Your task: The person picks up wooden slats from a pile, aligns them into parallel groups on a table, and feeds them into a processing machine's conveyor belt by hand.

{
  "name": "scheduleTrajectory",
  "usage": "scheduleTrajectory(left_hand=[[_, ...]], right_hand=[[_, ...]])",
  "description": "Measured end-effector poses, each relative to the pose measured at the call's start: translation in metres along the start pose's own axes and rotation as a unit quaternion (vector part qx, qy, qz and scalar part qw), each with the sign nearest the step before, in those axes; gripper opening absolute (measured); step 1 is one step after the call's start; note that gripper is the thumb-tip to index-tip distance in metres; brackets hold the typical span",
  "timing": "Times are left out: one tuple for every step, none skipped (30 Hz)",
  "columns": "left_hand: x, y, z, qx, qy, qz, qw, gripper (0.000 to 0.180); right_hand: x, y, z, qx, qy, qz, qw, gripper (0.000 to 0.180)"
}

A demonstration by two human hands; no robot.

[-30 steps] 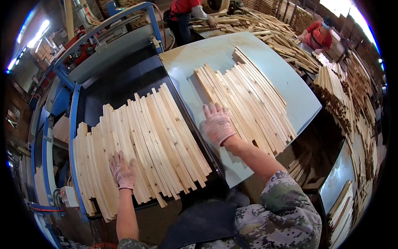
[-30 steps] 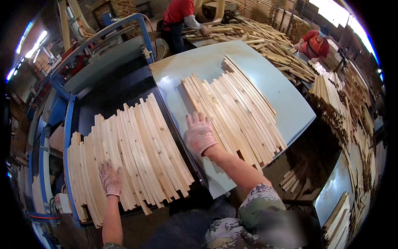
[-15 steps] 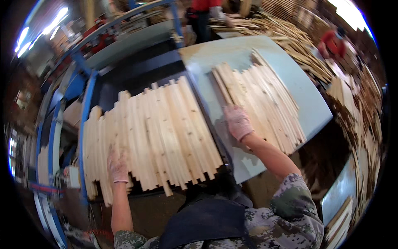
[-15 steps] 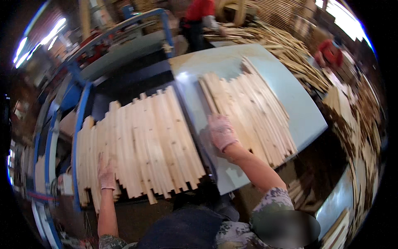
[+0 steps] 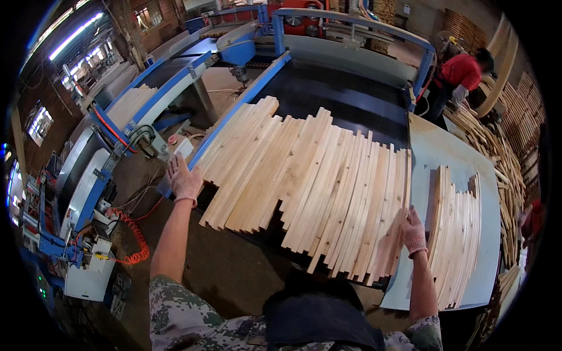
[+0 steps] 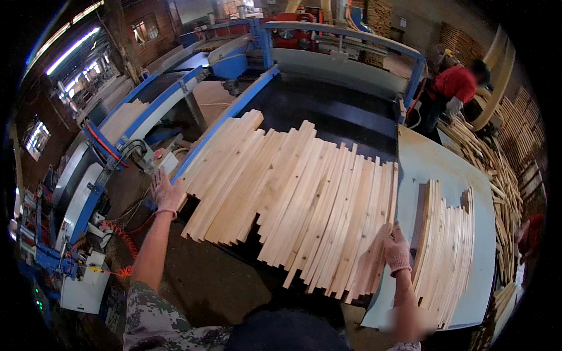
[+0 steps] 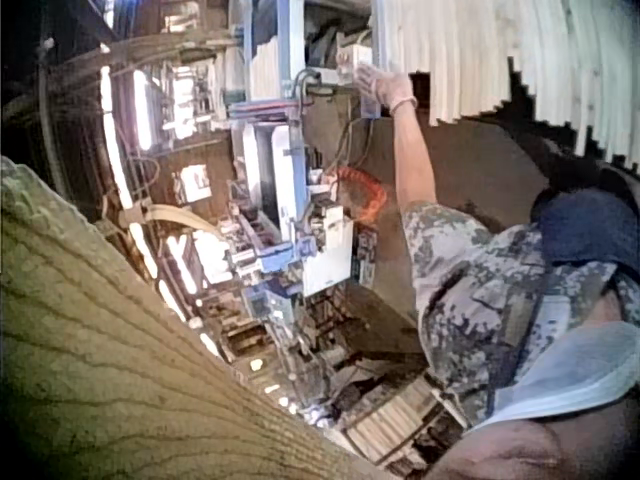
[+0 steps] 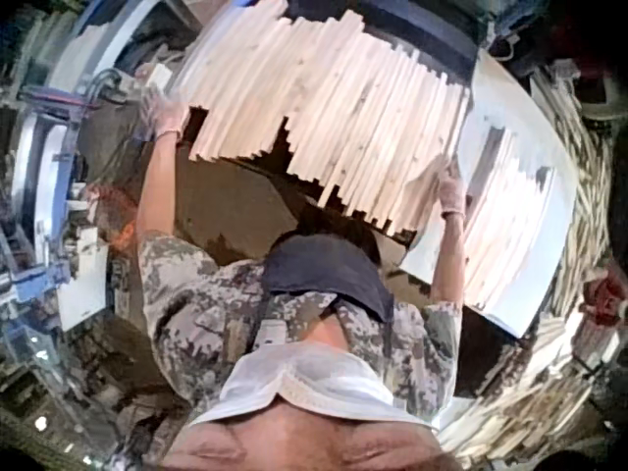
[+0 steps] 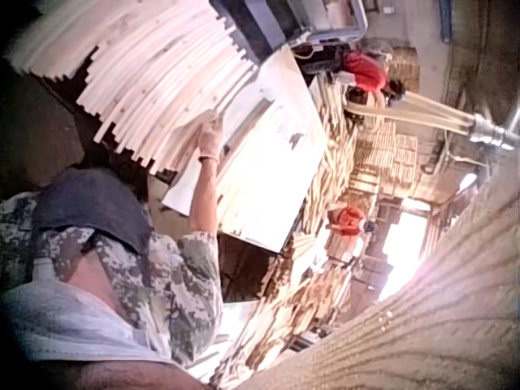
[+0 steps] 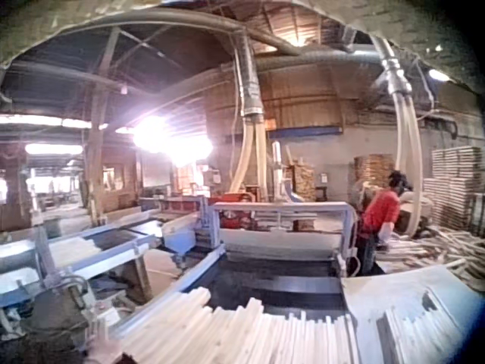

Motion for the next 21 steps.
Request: scheduleTrajectory(left_hand=[[-0.009,-0.013,-0.011,-0.021,-0.02,-0.026,0.999,0.085],[-0.017,-0.018,-0.028,-0.036,-0.038,-0.049,0.997,0.088],[-0.021,-0.024,-0.04,-0.05,-0.056,-0.07,0.995,0.091],[-0.026,-0.037,-0.047,-0.052,-0.05,-0.094,0.993,0.087],[-0.023,-0.043,-0.058,-0.047,-0.046,-0.108,0.992,0.083],[-0.02,-0.046,-0.07,-0.04,-0.042,-0.121,0.991,0.08],[-0.024,-0.022,-0.081,-0.06,-0.134,-0.099,0.984,0.059],[-0.029,-0.037,-0.081,-0.02,-0.06,-0.165,0.984,0.044],[-0.025,-0.026,-0.079,0.016,-0.092,-0.161,0.983,0.045],[-0.029,-0.019,-0.077,0.055,-0.08,-0.158,0.983,0.046],[-0.03,-0.04,-0.073,0.074,-0.058,-0.193,0.977,0.048],[-0.031,-0.044,-0.073,0.035,-0.092,-0.154,0.983,0.053],[-0.03,-0.052,-0.072,0.032,-0.096,-0.153,0.983,0.062],[-0.029,-0.056,-0.073,-0.032,-0.172,-0.103,0.979,0.07],[-0.036,-0.042,-0.074,-0.048,-0.177,-0.081,0.98,0.077],[-0.036,-0.035,-0.076,-0.055,-0.151,-0.075,0.984,0.077],[-0.028,-0.036,-0.076,-0.063,-0.126,-0.062,0.988,0.077],[-0.025,-0.044,-0.07,-0.079,-0.1,-0.058,0.99,0.077],[-0.02,-0.039,-0.061,-0.03,-0.054,0.036,0.997,0.076],[-0.014,-0.034,-0.044,0.018,-0.011,0.13,0.991,0.076],[-0.02,-0.009,-0.048,0.066,0.037,0.219,0.973,0.075]], right_hand=[[-0.003,-0.007,0.004,0.039,-0.013,-0.031,0.999,0.063],[-0.003,-0.009,0.007,0.081,-0.02,-0.064,0.994,0.063],[-0.009,0.005,0.001,0.054,0.033,-0.048,0.997,0.064],[-0.014,-0.01,0.012,0.059,0.043,-0.038,0.997,0.066],[-0.016,0.006,0.009,0.077,0.045,-0.076,0.993,0.066],[-0.018,0.022,0.004,0.095,0.049,-0.115,0.988,0.066],[-0.025,0.025,0.012,0.1,0.041,-0.142,0.984,0.066],[-0.021,0.01,0.016,0.098,0.024,-0.178,0.979,0.066],[-0.03,-0.002,0.023,0.092,0.032,-0.16,0.982,0.067],[-0.029,0.016,0.017,0.111,0.031,-0.197,0.974,0.068],[-0.023,-0.005,0.018,0.097,0.022,-0.152,0.983,0.069],[-0.017,0.0,0.013,0.121,0.031,-0.144,0.982,0.068],[-0.006,0.007,0.006,0.149,0.006,-0.187,0.971,0.068],[-0.001,-0.005,0.006,0.117,-0.02,-0.237,0.964,0.068],[0.003,0.0,-0.004,0.109,-0.01,-0.247,0.963,0.07],[0.012,-0.008,-0.011,0.097,-0.032,-0.305,0.947,0.068],[0.017,0.002,-0.016,0.081,-0.035,-0.352,0.932,0.069],[0.016,-0.001,-0.012,0.081,-0.02,-0.321,0.943,0.07],[0.015,-0.006,-0.006,0.082,-0.007,-0.289,0.954,0.07],[0.011,-0.006,0.003,0.084,0.006,-0.255,0.963,0.071],[0.008,-0.011,-0.013,0.094,-0.029,-0.288,0.952,0.073]])
Point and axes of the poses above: each hand's wrist, its own z-axis away from the middle knuckle, its own x-axis out of the palm, y = z × x, the point moved 9 cm from there along -z, towards the middle knuckle, and after that the axes turned 11 degrees about x, right-handed, at the moved point
